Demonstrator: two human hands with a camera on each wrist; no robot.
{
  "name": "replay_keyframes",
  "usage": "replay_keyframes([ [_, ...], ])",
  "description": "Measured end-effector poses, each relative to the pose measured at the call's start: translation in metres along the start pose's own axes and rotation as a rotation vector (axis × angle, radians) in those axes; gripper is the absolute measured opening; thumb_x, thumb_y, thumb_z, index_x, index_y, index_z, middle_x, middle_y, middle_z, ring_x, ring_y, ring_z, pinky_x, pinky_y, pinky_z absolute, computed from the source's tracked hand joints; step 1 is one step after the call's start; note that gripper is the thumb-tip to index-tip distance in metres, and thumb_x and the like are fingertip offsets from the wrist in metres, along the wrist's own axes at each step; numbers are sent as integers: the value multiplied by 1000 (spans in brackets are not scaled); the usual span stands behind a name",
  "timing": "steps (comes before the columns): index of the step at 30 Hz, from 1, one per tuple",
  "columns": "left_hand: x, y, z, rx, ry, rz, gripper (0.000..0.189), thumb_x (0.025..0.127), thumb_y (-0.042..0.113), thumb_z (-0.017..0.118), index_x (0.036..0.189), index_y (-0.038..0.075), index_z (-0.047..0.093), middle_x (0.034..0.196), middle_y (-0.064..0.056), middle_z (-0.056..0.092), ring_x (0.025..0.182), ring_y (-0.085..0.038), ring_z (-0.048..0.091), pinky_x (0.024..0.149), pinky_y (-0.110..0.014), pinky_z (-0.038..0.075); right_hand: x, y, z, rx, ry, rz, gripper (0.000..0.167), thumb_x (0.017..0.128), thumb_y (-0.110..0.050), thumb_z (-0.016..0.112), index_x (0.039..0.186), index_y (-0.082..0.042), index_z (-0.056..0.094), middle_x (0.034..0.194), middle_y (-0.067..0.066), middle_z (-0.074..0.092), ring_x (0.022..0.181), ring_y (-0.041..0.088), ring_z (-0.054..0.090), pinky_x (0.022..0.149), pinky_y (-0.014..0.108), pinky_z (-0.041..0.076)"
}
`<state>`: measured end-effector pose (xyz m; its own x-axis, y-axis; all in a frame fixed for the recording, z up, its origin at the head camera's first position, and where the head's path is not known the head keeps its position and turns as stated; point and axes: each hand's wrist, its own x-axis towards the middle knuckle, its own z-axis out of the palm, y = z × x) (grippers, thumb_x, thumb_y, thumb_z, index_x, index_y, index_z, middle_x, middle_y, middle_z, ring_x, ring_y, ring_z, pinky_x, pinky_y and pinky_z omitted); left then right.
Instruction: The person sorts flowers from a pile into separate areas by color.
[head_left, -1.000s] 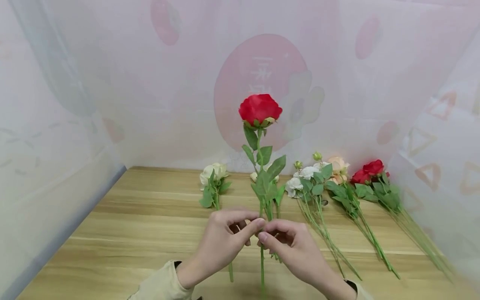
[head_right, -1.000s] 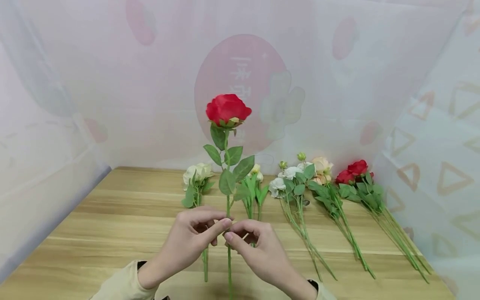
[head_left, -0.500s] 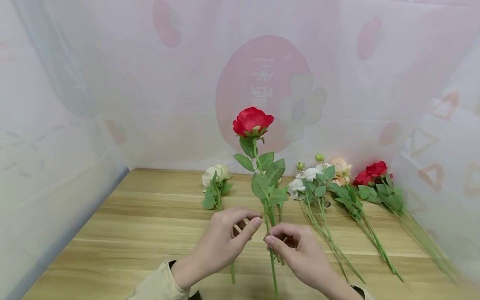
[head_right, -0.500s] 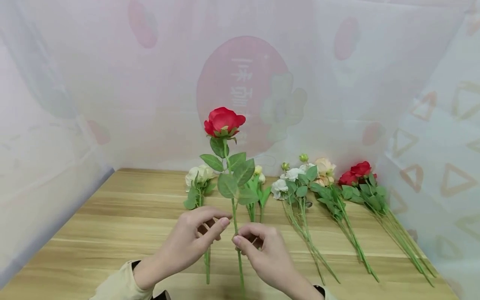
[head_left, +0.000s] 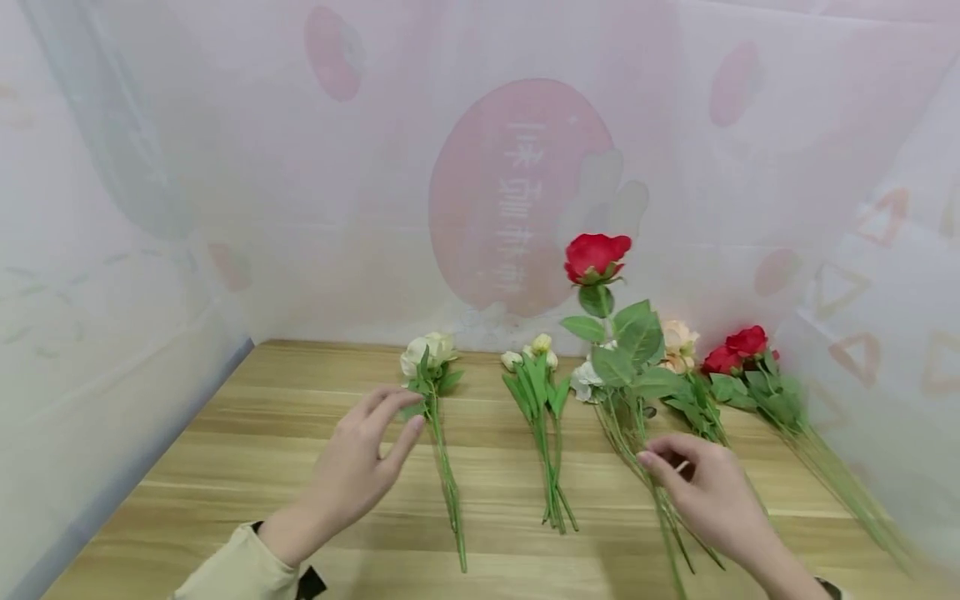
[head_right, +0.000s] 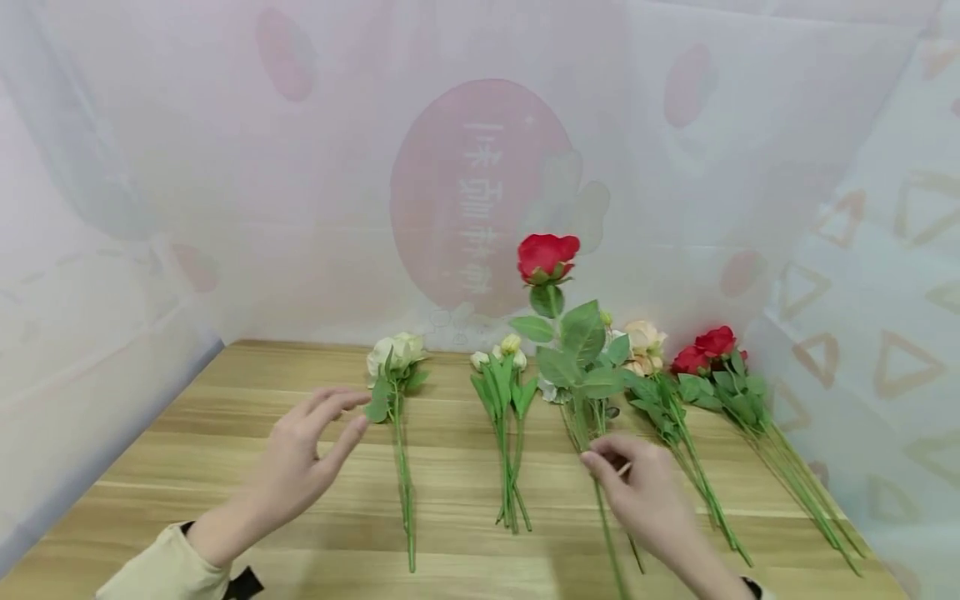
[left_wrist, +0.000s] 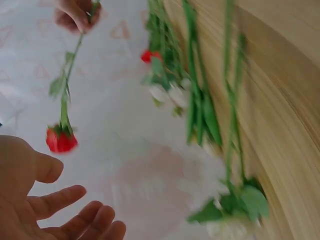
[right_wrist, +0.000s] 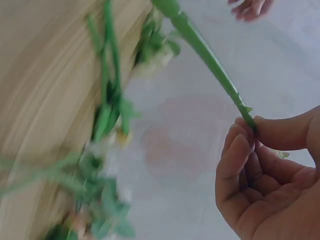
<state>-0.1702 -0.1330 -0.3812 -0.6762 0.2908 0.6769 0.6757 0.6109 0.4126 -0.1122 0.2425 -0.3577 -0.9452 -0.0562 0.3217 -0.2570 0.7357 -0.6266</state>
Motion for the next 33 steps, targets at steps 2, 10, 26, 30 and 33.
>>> replay_keyframes([
  [2, -1, -15, -7, 46, 37, 31, 29, 94, 12, 66, 121, 2, 63, 120, -12, 60, 109, -31, 58, 90, -51, 48, 2, 16, -10, -74, 47, -24, 5, 92, -11, 71, 93, -6, 72, 74, -6, 62, 64, 8, 57, 57, 25, 50],
  [10, -10, -59, -27, 212, 33, 49, 34, 91, 8, 69, 123, -1, 62, 127, -24, 53, 117, -42, 50, 90, -59, 44, 7, 80, -56, -325, 73, -5, 8, 92, -9, 70, 92, -2, 72, 75, -3, 66, 64, 12, 58, 54, 28, 46],
  [26, -22, -67, -14, 203, -81, -40, 33, 93, 12, 67, 123, 0, 62, 126, -23, 54, 116, -43, 51, 91, -60, 43, 23, 191, -107, -348, 43, 105, 37, 92, 4, 55, 56, -5, 48, 49, -1, 39, 42, 12, 34, 42, 28, 33],
  [30, -25, -65, -12, 214, -96, -53, 32, 94, 14, 68, 123, 1, 63, 126, -22, 54, 115, -40, 51, 91, -58, 44, 30, 201, -114, -365, -8, 156, 46, 93, 0, 52, 53, -13, 35, 47, -4, 32, 40, 12, 30, 42, 29, 31],
  [33, -26, -63, -11, 209, -110, -58, 32, 93, 13, 68, 123, 1, 63, 127, -21, 54, 114, -39, 52, 90, -57, 45, 35, 210, -118, -390, 3, 159, 42, 87, 1, 50, 52, -15, 32, 47, -5, 30, 40, 12, 29, 41, 29, 31],
])
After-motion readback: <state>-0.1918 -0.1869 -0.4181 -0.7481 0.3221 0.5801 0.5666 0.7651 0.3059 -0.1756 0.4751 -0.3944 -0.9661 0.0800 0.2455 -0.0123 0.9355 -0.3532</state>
